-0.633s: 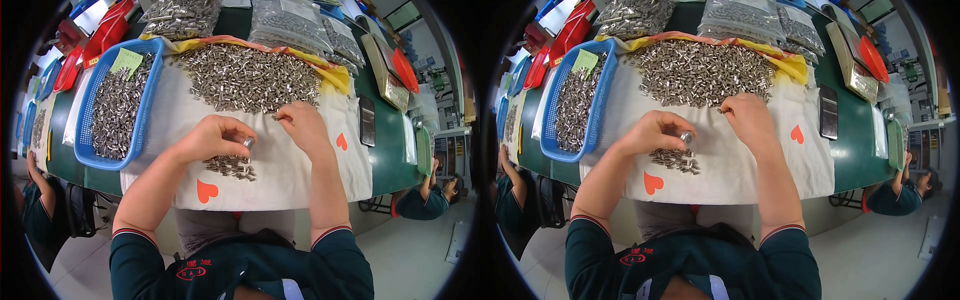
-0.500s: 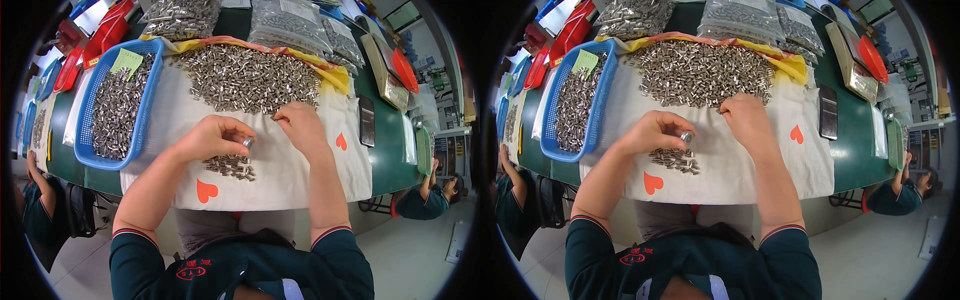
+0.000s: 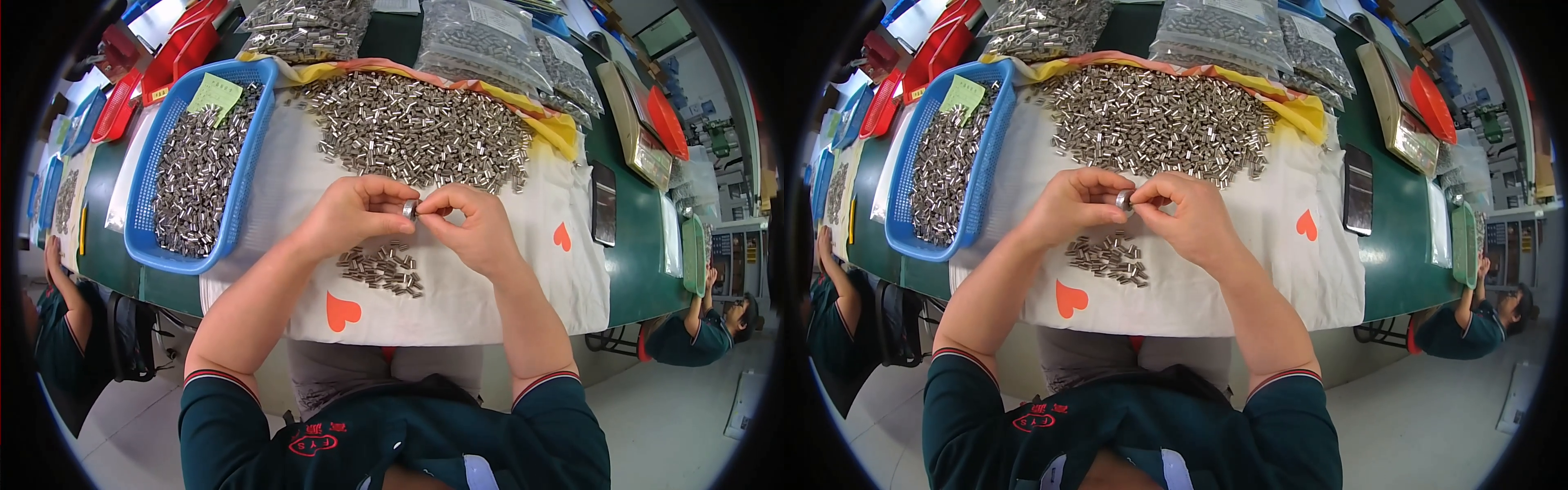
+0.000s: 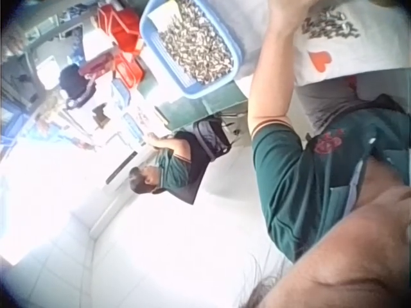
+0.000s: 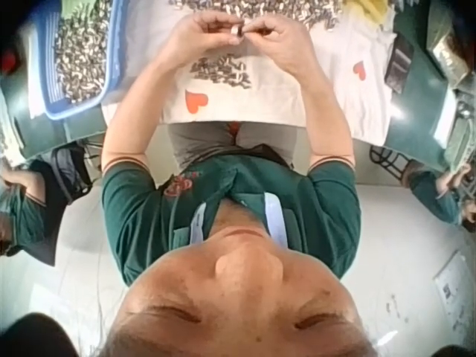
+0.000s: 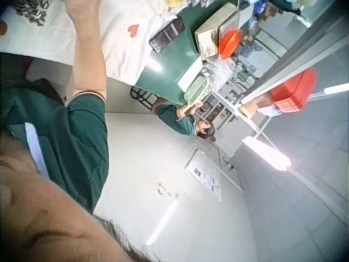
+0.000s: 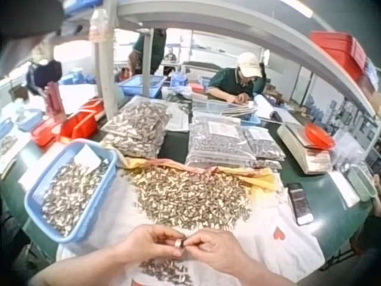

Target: Inspecting and sorting small metal hardware components on a workbench.

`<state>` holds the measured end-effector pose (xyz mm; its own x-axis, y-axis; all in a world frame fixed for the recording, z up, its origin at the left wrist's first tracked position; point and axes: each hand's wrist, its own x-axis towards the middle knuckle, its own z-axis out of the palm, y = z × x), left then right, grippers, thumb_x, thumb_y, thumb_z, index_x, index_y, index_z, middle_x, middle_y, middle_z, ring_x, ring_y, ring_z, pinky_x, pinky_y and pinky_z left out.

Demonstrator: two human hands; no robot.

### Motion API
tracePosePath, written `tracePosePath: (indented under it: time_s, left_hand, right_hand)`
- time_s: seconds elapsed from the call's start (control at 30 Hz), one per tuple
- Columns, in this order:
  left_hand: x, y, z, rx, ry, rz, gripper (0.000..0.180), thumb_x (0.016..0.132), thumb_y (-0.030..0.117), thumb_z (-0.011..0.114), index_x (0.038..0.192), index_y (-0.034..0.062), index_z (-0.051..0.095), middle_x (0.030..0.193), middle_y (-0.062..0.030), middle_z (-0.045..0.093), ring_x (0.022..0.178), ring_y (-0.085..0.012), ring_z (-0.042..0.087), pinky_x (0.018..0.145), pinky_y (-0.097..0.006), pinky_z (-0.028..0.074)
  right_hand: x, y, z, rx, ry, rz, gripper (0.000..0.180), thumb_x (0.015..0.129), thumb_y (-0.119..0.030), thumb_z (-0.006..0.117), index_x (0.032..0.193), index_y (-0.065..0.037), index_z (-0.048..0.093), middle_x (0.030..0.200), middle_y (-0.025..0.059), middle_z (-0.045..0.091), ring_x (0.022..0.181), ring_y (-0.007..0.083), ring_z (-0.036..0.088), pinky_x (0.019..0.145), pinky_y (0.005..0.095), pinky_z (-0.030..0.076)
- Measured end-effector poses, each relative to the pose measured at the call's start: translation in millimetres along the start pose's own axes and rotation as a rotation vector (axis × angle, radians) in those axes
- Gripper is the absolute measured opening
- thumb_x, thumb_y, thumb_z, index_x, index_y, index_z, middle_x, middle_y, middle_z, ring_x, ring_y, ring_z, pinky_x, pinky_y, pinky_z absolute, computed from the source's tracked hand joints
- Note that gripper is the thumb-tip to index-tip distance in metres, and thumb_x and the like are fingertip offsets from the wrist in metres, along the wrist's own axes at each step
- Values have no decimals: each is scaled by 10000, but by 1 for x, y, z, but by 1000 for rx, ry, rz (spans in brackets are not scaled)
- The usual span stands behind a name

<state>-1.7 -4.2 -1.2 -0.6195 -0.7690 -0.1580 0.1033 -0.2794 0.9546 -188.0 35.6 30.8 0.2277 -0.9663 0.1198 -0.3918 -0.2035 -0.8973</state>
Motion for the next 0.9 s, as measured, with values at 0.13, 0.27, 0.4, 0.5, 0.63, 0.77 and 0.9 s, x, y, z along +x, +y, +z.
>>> tracePosePath:
  time_s: [0.13, 0.27, 0.4, 0.5, 0.63, 0.77, 0.9]
  left_hand:
    - [0, -1, 0, 30, 6, -32, 344, 705, -39, 684, 1033, -18, 580, 822, -16, 599, 735, -62, 560, 666, -197, 477]
    - [0, 0, 3, 119, 102, -28, 336, 702, -33, 691, 1022, -18, 590, 796, -1, 590, 708, -49, 547, 632, -179, 460]
    - [-2, 5, 2, 84, 32, -3, 342, 700, -30, 695, 1024, -21, 589, 790, 0, 588, 703, -51, 547, 627, -181, 464]
    - [-3, 5, 3, 99, -4, -35, 345, 695, -26, 701, 1022, -22, 590, 808, -12, 597, 723, -62, 557, 638, -182, 467]
    - [-6, 7, 2, 101, -57, -107, 340, 682, -17, 717, 1002, -18, 603, 837, -24, 609, 734, -70, 564, 650, -191, 470]
    - [-10, 10, 4, 292, -226, -84, 330, 664, -5, 735, 974, -12, 619, 873, -32, 623, 763, -74, 569, 686, -209, 476]
    - [-10, 12, 5, 243, -296, -149, 332, 669, -15, 726, 982, -8, 615, 877, -31, 621, 783, -72, 566, 704, -212, 473]
  right_hand:
    - [-2, 0, 7, -214, 72, -81, 48, 711, -45, 606, 753, -24, 596, 733, 71, 596, 673, 203, 578, 607, 293, 469]
    - [-2, 3, 14, -358, 127, -194, 37, 700, -43, 603, 727, -28, 582, 710, 84, 583, 662, 230, 564, 598, 316, 462]
    - [-2, 5, 2, -149, 37, -81, 79, 719, -72, 625, 772, -24, 592, 708, 67, 599, 656, 185, 575, 597, 298, 453]
    - [0, 1, -2, -26, -54, 67, 114, 719, -95, 645, 794, -21, 601, 718, 56, 612, 643, 154, 572, 597, 277, 447]
    - [3, 4, -15, 19, -111, 159, 124, 714, -114, 649, 791, -23, 617, 731, 53, 621, 615, 141, 560, 593, 263, 443]
    - [7, 20, -34, -285, 48, 254, 133, 727, -143, 630, 792, -28, 616, 716, 74, 608, 639, 178, 574, 593, 287, 446]
    - [6, 26, -19, -565, 43, 144, 116, 725, -131, 620, 766, -23, 605, 720, 97, 603, 680, 231, 583, 615, 327, 453]
